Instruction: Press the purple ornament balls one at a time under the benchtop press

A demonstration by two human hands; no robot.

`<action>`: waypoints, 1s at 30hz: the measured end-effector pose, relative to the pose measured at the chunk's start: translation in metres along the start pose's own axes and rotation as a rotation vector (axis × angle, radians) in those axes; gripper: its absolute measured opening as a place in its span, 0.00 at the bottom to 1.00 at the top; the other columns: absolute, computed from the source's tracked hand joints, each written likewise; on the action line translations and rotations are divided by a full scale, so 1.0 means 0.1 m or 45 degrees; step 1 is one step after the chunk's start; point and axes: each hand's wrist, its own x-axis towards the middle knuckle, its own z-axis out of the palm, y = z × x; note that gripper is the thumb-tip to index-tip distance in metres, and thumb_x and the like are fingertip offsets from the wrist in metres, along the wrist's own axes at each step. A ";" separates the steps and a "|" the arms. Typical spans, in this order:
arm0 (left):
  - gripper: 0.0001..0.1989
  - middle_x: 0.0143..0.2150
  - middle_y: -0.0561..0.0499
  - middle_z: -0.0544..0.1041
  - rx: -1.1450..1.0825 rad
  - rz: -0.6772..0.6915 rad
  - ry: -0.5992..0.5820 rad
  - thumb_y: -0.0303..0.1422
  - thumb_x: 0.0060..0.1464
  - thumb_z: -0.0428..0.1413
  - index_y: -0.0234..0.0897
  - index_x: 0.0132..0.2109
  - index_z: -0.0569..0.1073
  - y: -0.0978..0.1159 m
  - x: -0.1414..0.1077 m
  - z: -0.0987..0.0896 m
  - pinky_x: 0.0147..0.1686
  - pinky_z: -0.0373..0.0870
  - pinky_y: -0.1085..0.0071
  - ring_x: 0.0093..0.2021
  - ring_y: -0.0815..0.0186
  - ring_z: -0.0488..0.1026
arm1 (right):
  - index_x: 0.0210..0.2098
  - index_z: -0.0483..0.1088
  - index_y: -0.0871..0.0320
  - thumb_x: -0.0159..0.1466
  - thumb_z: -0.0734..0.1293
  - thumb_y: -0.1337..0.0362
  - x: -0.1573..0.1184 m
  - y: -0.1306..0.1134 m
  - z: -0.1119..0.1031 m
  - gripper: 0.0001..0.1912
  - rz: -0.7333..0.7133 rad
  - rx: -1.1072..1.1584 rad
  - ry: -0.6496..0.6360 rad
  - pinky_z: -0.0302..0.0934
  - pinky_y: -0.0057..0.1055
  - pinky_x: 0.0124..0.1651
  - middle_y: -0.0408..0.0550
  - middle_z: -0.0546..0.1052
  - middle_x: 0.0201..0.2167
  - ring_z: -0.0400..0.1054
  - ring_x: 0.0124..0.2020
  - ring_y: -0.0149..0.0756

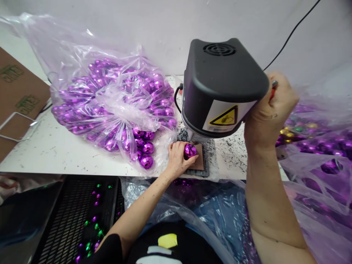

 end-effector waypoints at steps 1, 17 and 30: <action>0.20 0.46 0.48 0.73 0.020 0.024 0.005 0.38 0.53 0.65 0.38 0.49 0.69 -0.01 -0.01 0.01 0.58 0.58 0.55 0.49 0.57 0.69 | 0.25 0.55 0.63 0.63 0.55 0.35 0.00 0.00 0.00 0.33 0.000 0.010 0.003 0.38 0.23 0.30 0.37 0.50 0.21 0.44 0.25 0.16; 0.18 0.50 0.46 0.73 -0.018 0.046 -0.073 0.36 0.58 0.60 0.39 0.53 0.65 -0.01 -0.06 0.02 0.65 0.49 0.50 0.54 0.57 0.69 | 0.27 0.61 0.63 0.69 0.58 0.48 -0.14 -0.03 -0.10 0.24 -0.103 -0.059 0.053 0.44 0.21 0.27 0.37 0.54 0.18 0.49 0.20 0.16; 0.19 0.50 0.45 0.74 -0.091 0.040 -0.073 0.36 0.58 0.60 0.38 0.54 0.65 -0.02 -0.08 0.02 0.65 0.53 0.52 0.53 0.57 0.69 | 0.39 0.69 0.59 0.61 0.64 0.66 -1.08 0.22 -0.33 0.07 -0.485 -0.118 0.096 0.66 0.33 0.36 0.42 0.67 0.23 0.68 0.30 0.31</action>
